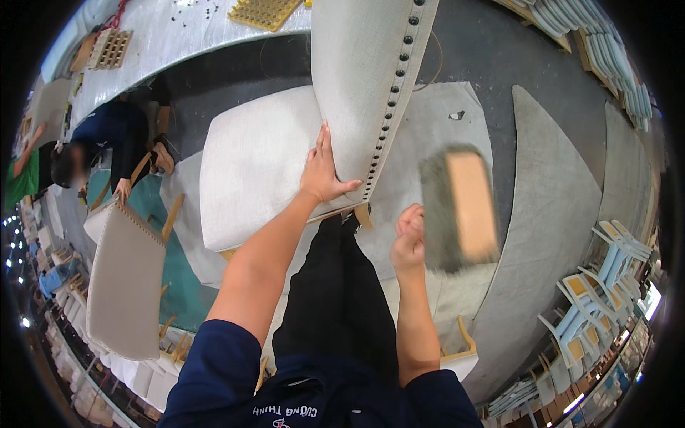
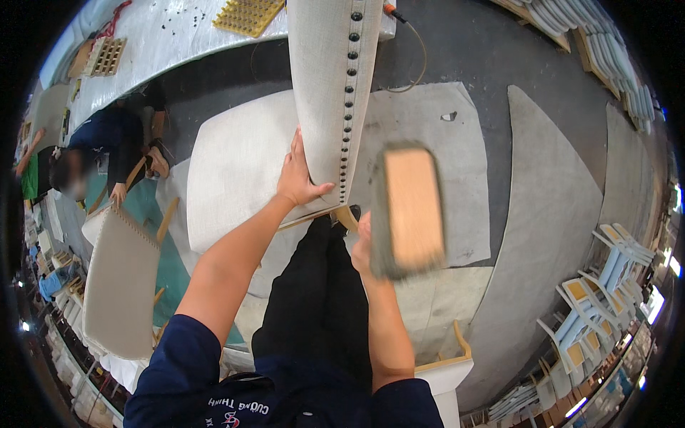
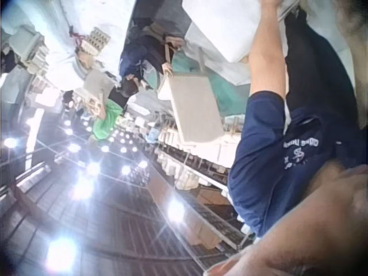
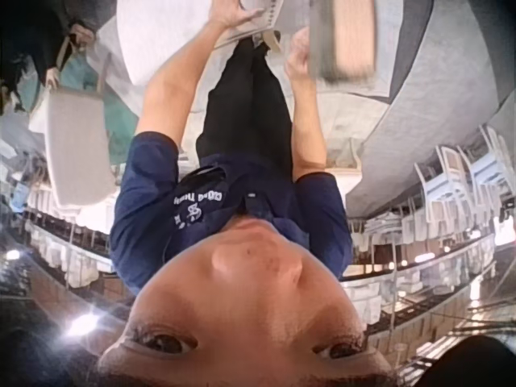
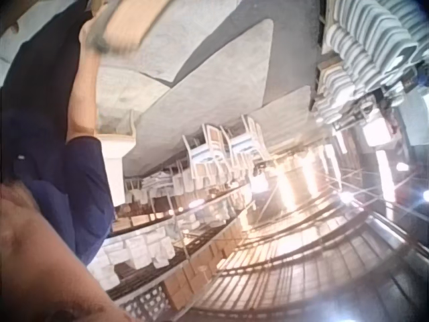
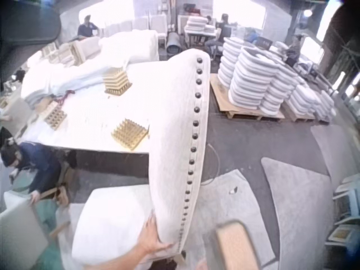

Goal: The person assembles a white upholstered chair by attaching a yellow plastic template to the backrest using a pneumatic nail gun. They then use a brush to clean the surface and a screwdriver to adjust the upholstery. The person works in a factory setting with other workers visible in the background.

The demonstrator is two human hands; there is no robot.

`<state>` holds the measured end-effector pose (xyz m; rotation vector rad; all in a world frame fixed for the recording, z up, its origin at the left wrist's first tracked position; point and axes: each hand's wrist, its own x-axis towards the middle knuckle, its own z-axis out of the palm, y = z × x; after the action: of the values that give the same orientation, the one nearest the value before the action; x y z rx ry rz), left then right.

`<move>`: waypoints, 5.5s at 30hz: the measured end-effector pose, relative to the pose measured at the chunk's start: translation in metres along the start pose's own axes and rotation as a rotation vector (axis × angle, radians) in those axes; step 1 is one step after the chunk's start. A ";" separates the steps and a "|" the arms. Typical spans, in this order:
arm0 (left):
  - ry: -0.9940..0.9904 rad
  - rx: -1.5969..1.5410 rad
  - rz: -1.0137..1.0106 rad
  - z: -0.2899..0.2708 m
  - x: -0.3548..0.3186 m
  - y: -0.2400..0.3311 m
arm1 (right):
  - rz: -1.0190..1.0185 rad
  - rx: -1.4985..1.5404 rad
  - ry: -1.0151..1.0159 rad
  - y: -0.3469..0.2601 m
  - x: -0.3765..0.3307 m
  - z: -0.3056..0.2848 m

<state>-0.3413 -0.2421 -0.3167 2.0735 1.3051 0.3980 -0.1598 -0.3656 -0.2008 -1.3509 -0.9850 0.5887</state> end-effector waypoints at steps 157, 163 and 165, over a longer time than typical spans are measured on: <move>0.702 -0.236 0.315 -0.138 0.182 0.168 | 0.960 0.069 -0.213 -0.013 -0.082 -0.106; 0.675 -0.173 0.391 -0.115 0.165 0.133 | 0.783 0.067 -0.280 -0.003 -0.033 -0.086; 0.653 -0.211 0.357 -0.097 0.146 0.123 | 0.711 0.049 -0.308 0.002 -0.014 -0.077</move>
<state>-0.2441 -0.1142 -0.1754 2.0643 1.1504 1.3991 -0.1012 -0.4171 -0.2005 -1.5900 -0.7005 1.3781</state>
